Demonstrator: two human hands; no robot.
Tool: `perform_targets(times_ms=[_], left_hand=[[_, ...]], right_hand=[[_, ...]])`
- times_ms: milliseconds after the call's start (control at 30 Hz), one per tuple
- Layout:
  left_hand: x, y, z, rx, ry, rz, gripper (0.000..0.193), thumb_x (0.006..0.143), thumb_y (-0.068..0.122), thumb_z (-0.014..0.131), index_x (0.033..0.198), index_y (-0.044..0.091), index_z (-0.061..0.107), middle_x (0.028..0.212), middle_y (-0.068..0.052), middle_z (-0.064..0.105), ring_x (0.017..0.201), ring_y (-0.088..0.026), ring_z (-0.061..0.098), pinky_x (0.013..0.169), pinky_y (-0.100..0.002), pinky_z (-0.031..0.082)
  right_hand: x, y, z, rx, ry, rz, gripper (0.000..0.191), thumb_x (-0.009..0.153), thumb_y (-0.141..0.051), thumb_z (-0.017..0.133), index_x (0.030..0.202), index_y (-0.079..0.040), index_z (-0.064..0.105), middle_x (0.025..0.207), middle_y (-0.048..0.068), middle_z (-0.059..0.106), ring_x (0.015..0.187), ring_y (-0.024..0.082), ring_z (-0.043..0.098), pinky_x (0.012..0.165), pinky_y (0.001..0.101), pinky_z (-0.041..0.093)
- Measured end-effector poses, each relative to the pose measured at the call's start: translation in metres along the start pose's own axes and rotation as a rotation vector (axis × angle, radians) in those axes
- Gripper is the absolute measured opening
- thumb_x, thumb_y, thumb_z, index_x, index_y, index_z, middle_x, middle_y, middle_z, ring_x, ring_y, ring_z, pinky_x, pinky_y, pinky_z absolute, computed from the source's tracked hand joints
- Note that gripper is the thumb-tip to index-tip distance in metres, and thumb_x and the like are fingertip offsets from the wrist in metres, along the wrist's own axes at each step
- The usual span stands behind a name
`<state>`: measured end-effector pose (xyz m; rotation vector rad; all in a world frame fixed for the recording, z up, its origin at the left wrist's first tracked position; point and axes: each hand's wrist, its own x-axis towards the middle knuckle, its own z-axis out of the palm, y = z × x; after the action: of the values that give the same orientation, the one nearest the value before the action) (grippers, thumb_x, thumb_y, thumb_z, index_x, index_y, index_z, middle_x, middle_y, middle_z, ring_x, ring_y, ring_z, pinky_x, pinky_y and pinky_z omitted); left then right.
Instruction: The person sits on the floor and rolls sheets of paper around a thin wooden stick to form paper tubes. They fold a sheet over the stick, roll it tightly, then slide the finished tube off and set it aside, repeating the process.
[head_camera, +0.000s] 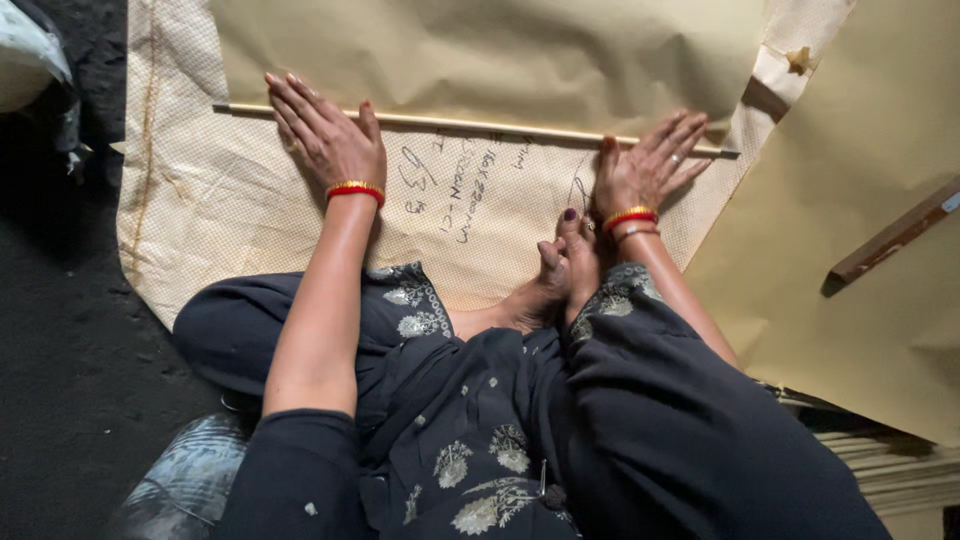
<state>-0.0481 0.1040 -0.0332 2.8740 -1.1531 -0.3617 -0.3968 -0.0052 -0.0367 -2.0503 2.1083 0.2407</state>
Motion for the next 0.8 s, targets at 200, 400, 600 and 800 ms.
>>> perform_targets(times_ms=[200, 400, 600, 800], left_hand=[[0.020, 0.008, -0.011, 0.090, -0.035, 0.024, 0.084, 0.113, 0.055, 0.029, 0.162, -0.010, 0.007, 0.170, -0.031, 0.004, 0.161, -0.042, 0.007, 0.134, -0.049, 0.006], [0.049, 0.036, 0.020, 0.101, -0.085, 0.363, 0.048, 0.116, 0.041, 0.037, 0.143, 0.002, 0.036, 0.135, -0.020, 0.038, 0.138, -0.033, 0.036, 0.132, -0.056, 0.011], [0.045, 0.072, 0.093, -0.134, 0.258, 1.075, 0.037, 0.107, 0.046, 0.060, 0.113, 0.009, 0.058, 0.113, -0.011, 0.062, 0.115, -0.029, 0.056, 0.104, -0.042, 0.045], [0.003, 0.054, 0.096, -0.202, 0.254, 1.043, 0.023, 0.096, 0.027, 0.068, 0.106, 0.010, 0.057, 0.108, -0.011, 0.060, 0.111, -0.029, 0.057, 0.097, -0.043, 0.046]], right_hand=[[0.019, -0.012, -0.010, -0.011, -0.019, 0.037, 0.111, 0.102, -0.082, 0.028, 0.167, 0.002, -0.004, 0.173, 0.030, -0.009, 0.162, 0.041, -0.011, 0.121, 0.0733, -0.011], [0.038, -0.025, -0.024, -0.025, -0.080, 0.131, 0.108, 0.104, -0.080, 0.033, 0.169, -0.002, -0.003, 0.174, 0.030, -0.009, 0.163, 0.041, -0.010, 0.122, 0.0748, -0.009], [0.044, -0.031, -0.031, 0.008, -0.069, 0.117, 0.109, 0.103, -0.080, 0.038, 0.168, -0.003, -0.004, 0.172, 0.031, -0.011, 0.162, 0.043, -0.010, 0.120, 0.0766, -0.008], [0.014, 0.025, -0.121, 0.055, 0.085, -0.544, 0.104, 0.107, -0.060, 0.056, 0.166, -0.001, -0.005, 0.174, 0.030, 0.000, 0.165, 0.041, 0.005, 0.126, 0.0674, 0.008]])
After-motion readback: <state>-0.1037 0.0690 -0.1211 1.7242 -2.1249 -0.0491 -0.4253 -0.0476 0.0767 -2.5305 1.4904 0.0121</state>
